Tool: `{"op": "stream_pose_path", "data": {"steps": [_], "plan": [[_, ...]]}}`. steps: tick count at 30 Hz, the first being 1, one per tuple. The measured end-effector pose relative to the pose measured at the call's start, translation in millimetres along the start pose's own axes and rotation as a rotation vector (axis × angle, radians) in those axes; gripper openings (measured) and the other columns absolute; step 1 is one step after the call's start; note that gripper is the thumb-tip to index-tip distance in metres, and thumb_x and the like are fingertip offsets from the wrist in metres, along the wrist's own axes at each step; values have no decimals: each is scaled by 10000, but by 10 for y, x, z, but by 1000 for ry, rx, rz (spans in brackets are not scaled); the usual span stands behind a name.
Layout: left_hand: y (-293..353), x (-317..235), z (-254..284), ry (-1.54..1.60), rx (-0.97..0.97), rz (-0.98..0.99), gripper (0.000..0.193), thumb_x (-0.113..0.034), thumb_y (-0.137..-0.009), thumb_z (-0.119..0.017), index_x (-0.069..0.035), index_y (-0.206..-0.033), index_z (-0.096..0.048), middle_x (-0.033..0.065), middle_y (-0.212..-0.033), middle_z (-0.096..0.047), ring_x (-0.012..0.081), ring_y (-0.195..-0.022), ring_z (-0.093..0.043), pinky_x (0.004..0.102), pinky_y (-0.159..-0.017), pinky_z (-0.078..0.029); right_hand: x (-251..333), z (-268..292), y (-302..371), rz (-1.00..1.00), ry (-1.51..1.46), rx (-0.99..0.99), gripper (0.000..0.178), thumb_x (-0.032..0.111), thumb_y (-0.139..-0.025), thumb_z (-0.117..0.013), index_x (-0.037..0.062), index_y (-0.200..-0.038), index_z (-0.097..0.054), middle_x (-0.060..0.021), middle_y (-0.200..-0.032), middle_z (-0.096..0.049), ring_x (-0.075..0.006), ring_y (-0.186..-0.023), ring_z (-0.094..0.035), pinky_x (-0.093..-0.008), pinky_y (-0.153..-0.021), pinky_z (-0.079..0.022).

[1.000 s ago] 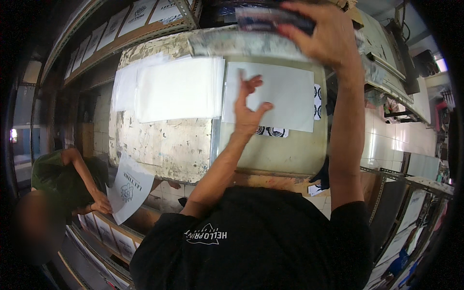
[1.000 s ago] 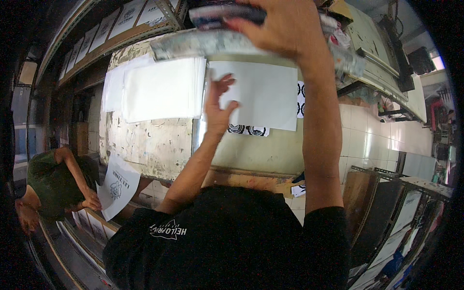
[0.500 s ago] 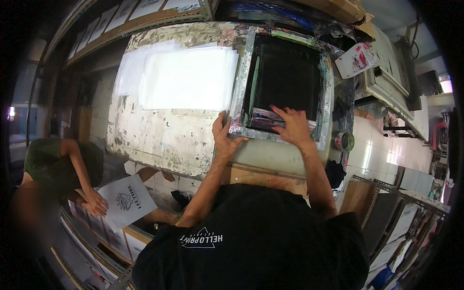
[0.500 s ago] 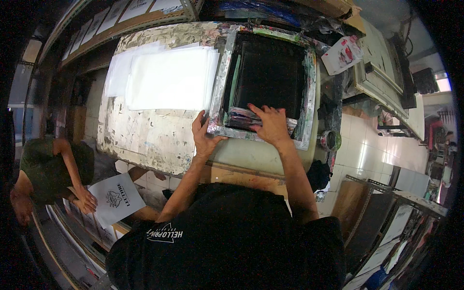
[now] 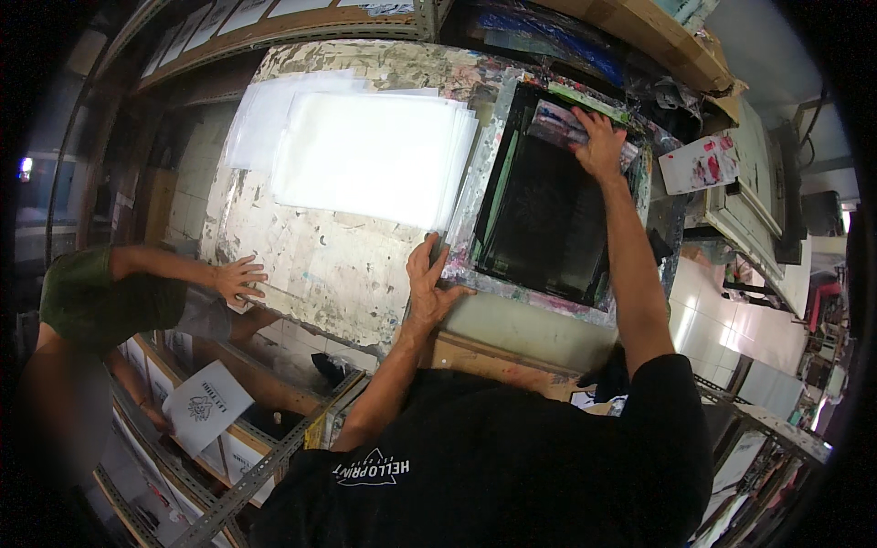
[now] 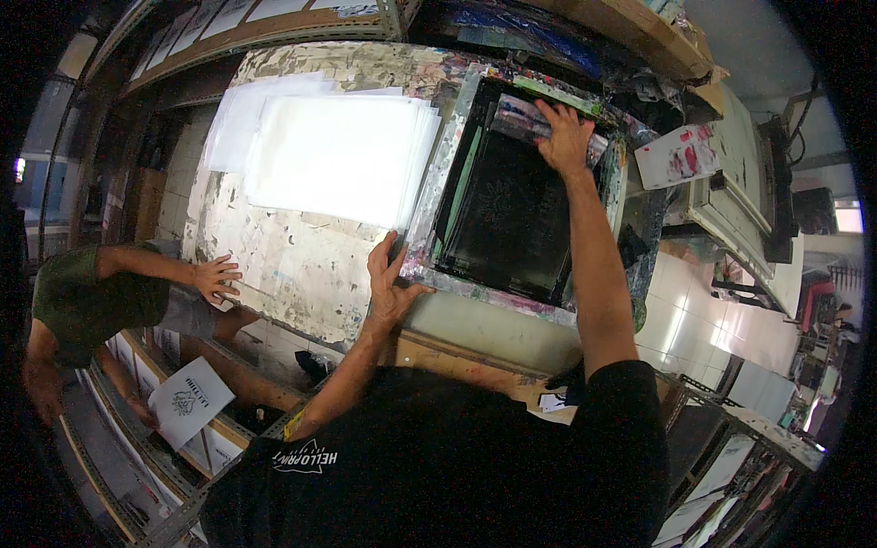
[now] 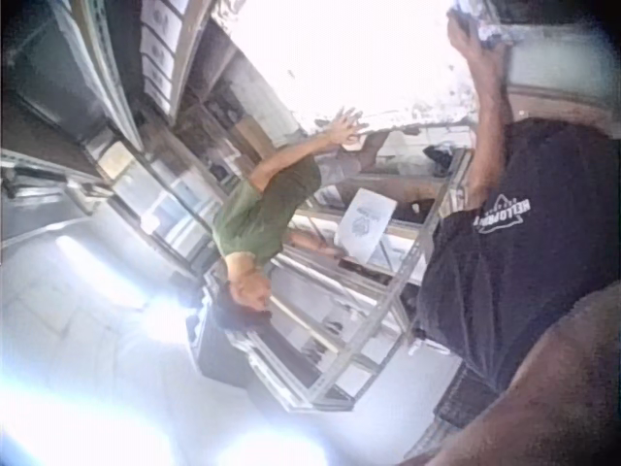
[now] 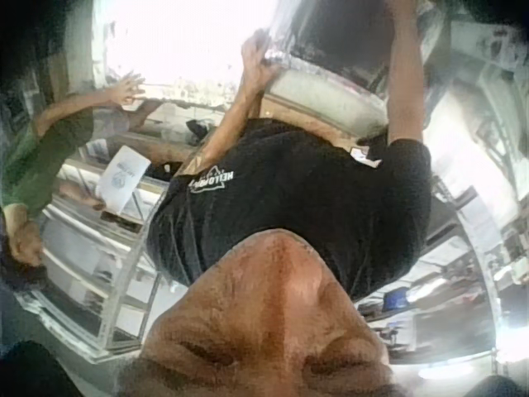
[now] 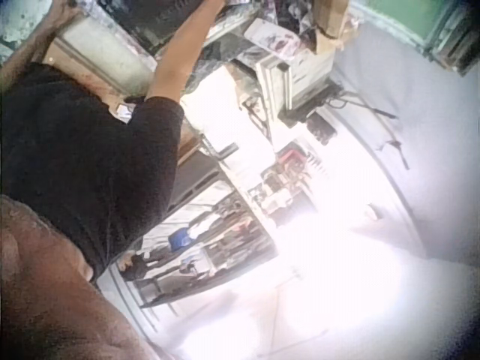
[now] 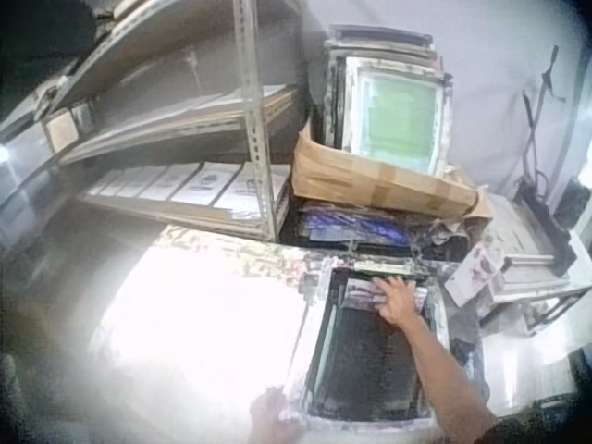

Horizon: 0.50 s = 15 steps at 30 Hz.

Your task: The person performs screen printing on white paper sheets using a squeegee and a screen frame. They repeatedly place a sheet under the screen, pull the squeegee across the mesh to transfer ink, lift the screen, and remove the printed sheet. A second person assists by stacking the finished prints.

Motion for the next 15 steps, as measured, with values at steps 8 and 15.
{"op": "stream_pose_path", "data": {"steps": [8,15], "plan": [[-21,-105,64,-21,-56,-18,921,-387,-561,-903,-13,-1335,-574,193,-1380,-506,371,-1298,-421,502,-1079,-299,-97,51,-191,216,-58,-103,499,146,-814,-691,262,-1298,-643,-209,-987,-698,-399,-917,-662,-520,-830,-470],[65,-94,12,80,-98,57,896,-347,-579,-918,13,-1325,-577,166,-1181,-589,334,-1146,-489,460,-1010,-357,626,341,1010,57,-29,-15,471,126,-820,-670,281,-1265,-659,-208,-1010,-681,-368,-938,-664,-490,-773,-514]]}}
Point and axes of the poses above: each hand's wrist, its own y-axis away from the middle knuckle, its own z-axis out of the back of the hand, x = y × z, the point moved 3 cm from there along -y, towards the middle knuckle
